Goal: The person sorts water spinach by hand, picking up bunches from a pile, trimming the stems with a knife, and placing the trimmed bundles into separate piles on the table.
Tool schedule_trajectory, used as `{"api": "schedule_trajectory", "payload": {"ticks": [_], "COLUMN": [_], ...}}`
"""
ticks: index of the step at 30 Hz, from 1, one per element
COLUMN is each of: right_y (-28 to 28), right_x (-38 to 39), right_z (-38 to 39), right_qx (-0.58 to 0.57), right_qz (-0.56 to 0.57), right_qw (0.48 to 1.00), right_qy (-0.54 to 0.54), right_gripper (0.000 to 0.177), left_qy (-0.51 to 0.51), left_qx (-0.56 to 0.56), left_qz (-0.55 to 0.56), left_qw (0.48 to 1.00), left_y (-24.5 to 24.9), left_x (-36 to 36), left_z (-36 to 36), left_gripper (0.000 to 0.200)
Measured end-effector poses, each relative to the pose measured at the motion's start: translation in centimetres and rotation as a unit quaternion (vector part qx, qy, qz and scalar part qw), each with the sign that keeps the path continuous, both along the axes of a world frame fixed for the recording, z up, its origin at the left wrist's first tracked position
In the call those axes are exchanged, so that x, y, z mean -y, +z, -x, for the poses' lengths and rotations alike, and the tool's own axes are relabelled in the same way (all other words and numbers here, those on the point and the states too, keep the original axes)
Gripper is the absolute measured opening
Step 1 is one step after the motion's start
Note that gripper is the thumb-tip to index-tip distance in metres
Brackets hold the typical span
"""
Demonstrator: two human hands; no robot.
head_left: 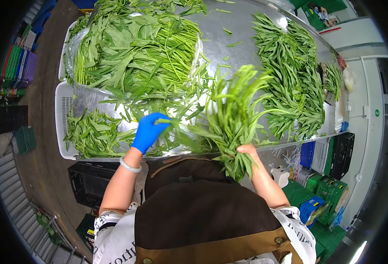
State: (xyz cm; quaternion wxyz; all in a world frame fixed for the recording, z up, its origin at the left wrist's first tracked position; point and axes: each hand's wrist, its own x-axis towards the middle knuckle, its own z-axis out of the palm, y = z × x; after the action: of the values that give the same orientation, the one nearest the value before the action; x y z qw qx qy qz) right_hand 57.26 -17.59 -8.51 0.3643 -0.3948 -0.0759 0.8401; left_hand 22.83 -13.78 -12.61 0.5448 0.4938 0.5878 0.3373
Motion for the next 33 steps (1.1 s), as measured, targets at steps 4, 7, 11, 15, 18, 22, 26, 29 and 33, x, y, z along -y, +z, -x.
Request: {"api": "schedule_trajectory", "payload": {"ticks": [4, 7, 11, 15, 18, 22, 26, 29, 33], "right_y": [-0.3, -1.3, 0.7, 0.0, 2.8, 3.9, 4.0, 3.4, 5.2], "right_x": [0.4, 0.7, -0.6, -0.8, -1.2, -1.8, -2.2, -1.9, -1.1], "right_z": [-0.1, -1.6, 0.0, 1.4, 3.0, 4.3, 5.9, 6.1, 8.5], "right_qx": [-0.025, -0.050, -0.033, -0.029, 0.041, 0.187, 0.301, 0.453, 0.628], "right_qz": [-0.013, 0.009, 0.050, 0.017, -0.027, -0.079, -0.180, -0.303, -0.368], "right_qw": [1.000, 0.999, 0.998, 0.999, 0.997, 0.956, 0.893, 0.771, 0.511], "right_qy": [0.008, -0.003, -0.031, -0.011, 0.060, 0.213, 0.282, 0.329, 0.456], "right_gripper": [0.068, 0.065, 0.059, 0.058, 0.062, 0.063, 0.058, 0.062, 0.081], "left_qy": [0.193, 0.054, -0.066, -0.303, -0.123, -0.054, -0.102, -0.022, 0.052], "left_qx": [-0.137, -0.369, -0.270, 0.194, 0.462, 0.531, 0.417, 0.457, 0.417], "left_qz": [-0.036, -0.074, -0.133, 0.150, 0.103, 0.117, 0.120, 0.129, 0.163], "left_qw": [0.971, 0.925, 0.951, 0.921, 0.872, 0.838, 0.895, 0.880, 0.893], "left_y": [-0.9, 1.7, -0.7, 0.0, -0.9, 0.2, -1.0, 1.2, 2.8], "left_x": [-1.6, -1.1, 1.7, 3.1, 2.2, -0.7, -1.0, -0.8, -1.2], "left_z": [4.9, 5.0, 1.6, -4.8, -7.1, -6.0, -5.6, -7.3, -9.0], "left_gripper": [0.014, 0.056, 0.068, 0.058, 0.077, 0.091, 0.056, 0.052, 0.046]}}
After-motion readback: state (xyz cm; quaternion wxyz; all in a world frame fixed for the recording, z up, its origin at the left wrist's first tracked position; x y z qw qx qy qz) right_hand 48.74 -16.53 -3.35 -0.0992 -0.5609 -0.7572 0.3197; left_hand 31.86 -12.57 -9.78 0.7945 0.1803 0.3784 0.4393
